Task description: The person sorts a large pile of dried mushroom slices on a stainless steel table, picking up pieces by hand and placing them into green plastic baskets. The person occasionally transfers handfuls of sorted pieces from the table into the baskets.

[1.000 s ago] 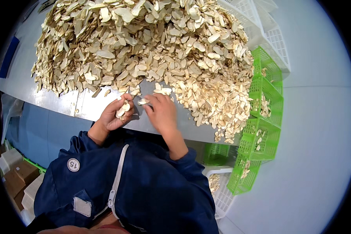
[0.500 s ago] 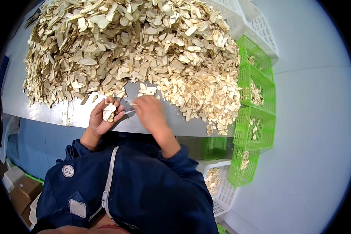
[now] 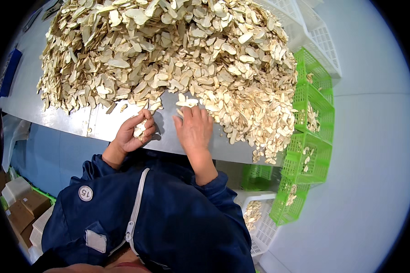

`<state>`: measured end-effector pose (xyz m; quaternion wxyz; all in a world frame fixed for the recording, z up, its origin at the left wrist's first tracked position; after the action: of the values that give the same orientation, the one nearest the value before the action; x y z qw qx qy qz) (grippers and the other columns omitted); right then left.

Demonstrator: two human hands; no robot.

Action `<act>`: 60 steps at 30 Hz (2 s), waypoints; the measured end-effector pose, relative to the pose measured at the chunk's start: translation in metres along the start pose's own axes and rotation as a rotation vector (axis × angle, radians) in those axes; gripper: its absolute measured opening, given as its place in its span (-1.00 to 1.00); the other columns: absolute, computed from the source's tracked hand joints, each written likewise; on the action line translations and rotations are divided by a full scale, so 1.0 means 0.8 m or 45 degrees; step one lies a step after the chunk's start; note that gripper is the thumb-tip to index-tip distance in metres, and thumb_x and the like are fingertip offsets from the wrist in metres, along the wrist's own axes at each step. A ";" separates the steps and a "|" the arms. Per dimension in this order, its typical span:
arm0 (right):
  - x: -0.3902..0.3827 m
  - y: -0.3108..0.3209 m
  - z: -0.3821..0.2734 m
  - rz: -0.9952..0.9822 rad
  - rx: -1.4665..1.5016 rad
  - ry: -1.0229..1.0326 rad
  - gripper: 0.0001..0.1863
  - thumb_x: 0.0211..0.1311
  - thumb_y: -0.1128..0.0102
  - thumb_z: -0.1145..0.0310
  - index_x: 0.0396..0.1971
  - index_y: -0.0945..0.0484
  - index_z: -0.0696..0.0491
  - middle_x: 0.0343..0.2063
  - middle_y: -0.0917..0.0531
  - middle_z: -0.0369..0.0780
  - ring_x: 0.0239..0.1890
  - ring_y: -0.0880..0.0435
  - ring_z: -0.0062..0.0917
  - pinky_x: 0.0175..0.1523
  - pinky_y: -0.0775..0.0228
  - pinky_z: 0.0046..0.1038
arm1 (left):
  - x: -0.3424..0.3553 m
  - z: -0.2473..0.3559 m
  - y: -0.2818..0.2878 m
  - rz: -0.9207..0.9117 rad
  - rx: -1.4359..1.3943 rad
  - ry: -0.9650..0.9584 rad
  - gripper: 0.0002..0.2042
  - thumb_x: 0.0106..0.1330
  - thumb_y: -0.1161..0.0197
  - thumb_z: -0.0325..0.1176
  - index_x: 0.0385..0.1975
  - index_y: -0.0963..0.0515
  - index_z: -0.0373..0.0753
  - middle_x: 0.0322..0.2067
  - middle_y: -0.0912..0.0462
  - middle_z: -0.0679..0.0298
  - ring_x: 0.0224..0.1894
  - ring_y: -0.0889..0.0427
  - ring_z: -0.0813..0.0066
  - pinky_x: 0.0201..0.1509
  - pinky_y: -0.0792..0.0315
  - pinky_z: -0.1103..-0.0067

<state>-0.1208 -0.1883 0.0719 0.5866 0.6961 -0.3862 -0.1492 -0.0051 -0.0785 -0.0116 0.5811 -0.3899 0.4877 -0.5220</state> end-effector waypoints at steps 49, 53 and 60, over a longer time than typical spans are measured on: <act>-0.005 -0.009 -0.020 -0.348 1.075 -0.208 -0.67 0.19 -0.41 0.26 -0.12 -0.62 0.11 -0.25 -0.68 -0.18 -0.27 -0.66 -0.32 -0.15 -0.52 -0.34 | -0.023 -0.006 -0.026 0.077 0.056 0.065 -0.44 0.60 0.25 0.10 0.24 -0.37 -0.27 0.11 -0.56 0.01 0.17 -0.60 0.09 0.20 -0.59 0.22; 0.017 0.010 0.027 0.011 0.053 0.026 -0.73 0.08 -0.41 0.37 -0.17 -0.66 0.02 -0.11 -0.63 -0.22 -0.01 -0.59 -0.29 0.09 -0.44 -0.29 | -0.004 -0.019 -0.002 0.021 -0.054 0.131 -0.49 0.60 0.20 0.07 0.11 -0.47 -0.26 -0.09 -0.64 0.08 -0.10 -0.67 0.16 -0.18 -0.66 0.38; 0.009 0.008 0.035 -0.145 0.360 0.248 -0.77 0.06 -0.41 0.36 -0.24 -0.67 -0.01 -0.15 -0.63 -0.21 -0.02 -0.56 -0.26 0.10 -0.41 -0.25 | 0.002 -0.010 0.006 -0.026 -0.143 0.094 -0.53 0.60 0.17 0.04 -0.06 -0.51 -0.27 -0.23 -0.62 0.12 -0.16 -0.63 0.19 -0.29 -0.58 0.43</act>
<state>-0.1367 -0.2133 0.0723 0.5080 0.8037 -0.3045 -0.0581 -0.0118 -0.0788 -0.0183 0.5347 -0.4074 0.5332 -0.5137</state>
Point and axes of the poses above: each hand's wrist, its own x-axis towards the middle knuckle, its own y-axis out of the back of the hand, z = x × y, the point moved 8 cm from there along x, towards the middle knuckle
